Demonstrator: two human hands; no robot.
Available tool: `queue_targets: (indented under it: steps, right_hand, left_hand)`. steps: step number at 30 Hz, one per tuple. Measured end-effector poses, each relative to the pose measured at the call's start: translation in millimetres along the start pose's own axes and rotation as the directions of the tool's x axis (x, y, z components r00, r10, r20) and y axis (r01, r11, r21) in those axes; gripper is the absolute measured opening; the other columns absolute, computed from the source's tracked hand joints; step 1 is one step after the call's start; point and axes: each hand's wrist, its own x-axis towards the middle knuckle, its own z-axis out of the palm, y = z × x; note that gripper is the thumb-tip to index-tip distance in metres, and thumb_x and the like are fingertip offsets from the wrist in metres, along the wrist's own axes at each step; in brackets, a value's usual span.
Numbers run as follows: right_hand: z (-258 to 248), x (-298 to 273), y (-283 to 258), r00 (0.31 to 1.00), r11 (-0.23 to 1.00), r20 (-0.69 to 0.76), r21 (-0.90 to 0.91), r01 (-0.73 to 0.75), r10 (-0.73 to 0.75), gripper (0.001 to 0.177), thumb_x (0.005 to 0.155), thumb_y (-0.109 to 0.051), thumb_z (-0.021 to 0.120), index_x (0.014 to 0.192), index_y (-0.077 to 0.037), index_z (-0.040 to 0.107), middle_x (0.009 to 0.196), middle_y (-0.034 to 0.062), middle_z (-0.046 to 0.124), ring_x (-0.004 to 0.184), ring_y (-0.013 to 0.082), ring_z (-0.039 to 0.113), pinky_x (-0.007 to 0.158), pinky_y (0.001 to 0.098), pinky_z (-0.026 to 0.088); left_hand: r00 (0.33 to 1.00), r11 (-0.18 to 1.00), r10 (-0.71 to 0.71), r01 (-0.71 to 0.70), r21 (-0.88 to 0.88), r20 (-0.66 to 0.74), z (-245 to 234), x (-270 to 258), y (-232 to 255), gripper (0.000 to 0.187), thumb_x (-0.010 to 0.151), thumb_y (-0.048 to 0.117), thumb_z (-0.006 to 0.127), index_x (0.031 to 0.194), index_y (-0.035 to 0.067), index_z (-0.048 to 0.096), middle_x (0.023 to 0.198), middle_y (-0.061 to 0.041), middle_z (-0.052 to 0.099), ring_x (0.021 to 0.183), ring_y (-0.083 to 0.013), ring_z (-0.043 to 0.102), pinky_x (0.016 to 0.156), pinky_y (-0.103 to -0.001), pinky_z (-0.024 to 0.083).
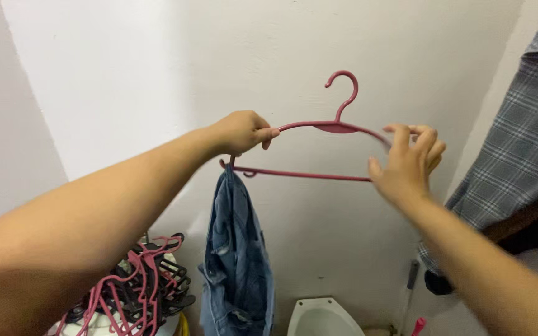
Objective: The person takes pants from a laundry basket, places each pair on a hanger, and hangs them on a wall-mounted rack. The person handles light blue jeans, dark gray pants, and olive green pants in sequence.
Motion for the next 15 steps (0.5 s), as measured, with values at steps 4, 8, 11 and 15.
queue_targets:
  steps: [4,8,11,15]
  right_hand:
    - [9.8,-57.1,-75.4,0.943,0.718,0.330,0.648,-0.253,0.035,0.031,0.076,-0.011,0.068,0.107,-0.009,0.066,0.109,0.0092,0.061,0.108,0.0266,0.058,0.097,0.0429,0.045]
    - [20.3,-163.1,-160.6,0.387,0.463,0.730,0.667,-0.583,-0.563,0.046,0.099,-0.026,0.057,0.140,-0.005,0.048,0.131,0.0166,0.059,0.119,0.0253,0.059,0.103,0.0400,0.048]
    - [41.9,-219.0,-152.9,-0.033,0.689,0.914,0.280,-0.668,-0.404,0.067,0.107,-0.049,0.044,0.156,-0.005,0.031,0.149,0.0171,0.052,0.125,0.0253,0.066,0.113,0.0381,0.041]
    - [85.1,-220.2,-87.2,0.200,0.892,0.870,0.449,0.060,-0.451,0.047,0.083,-0.035,0.062,0.118,-0.005,0.066,0.118,0.0185,0.071,0.107,0.0374,0.068,0.092,0.0476,0.055]
  left_hand:
    - [0.978,0.976,0.108,-0.071,0.205,-0.177,5.9,17.4,-2.9,0.044,0.097,0.045,0.060,0.083,0.009,0.080,0.074,-0.014,0.071,0.071,-0.0315,0.067,0.070,-0.045,0.052]
    - [0.962,0.974,0.107,-0.051,0.223,-0.250,-6.2,17.5,2.1,0.039,0.096,0.045,0.061,0.087,0.010,0.078,0.075,-0.013,0.073,0.072,-0.0327,0.069,0.069,-0.045,0.052]
    - [0.945,0.954,0.221,-0.159,0.253,-0.242,-27.3,-5.5,-5.0,0.039,0.097,0.043,0.061,0.087,0.009,0.078,0.074,-0.014,0.071,0.069,-0.0332,0.067,0.067,-0.045,0.052]
    - [0.960,0.959,0.195,-0.144,0.244,-0.203,-36.7,-36.3,-11.5,0.045,0.099,0.044,0.058,0.082,0.007,0.076,0.069,-0.015,0.069,0.063,-0.0316,0.065,0.066,-0.044,0.051]
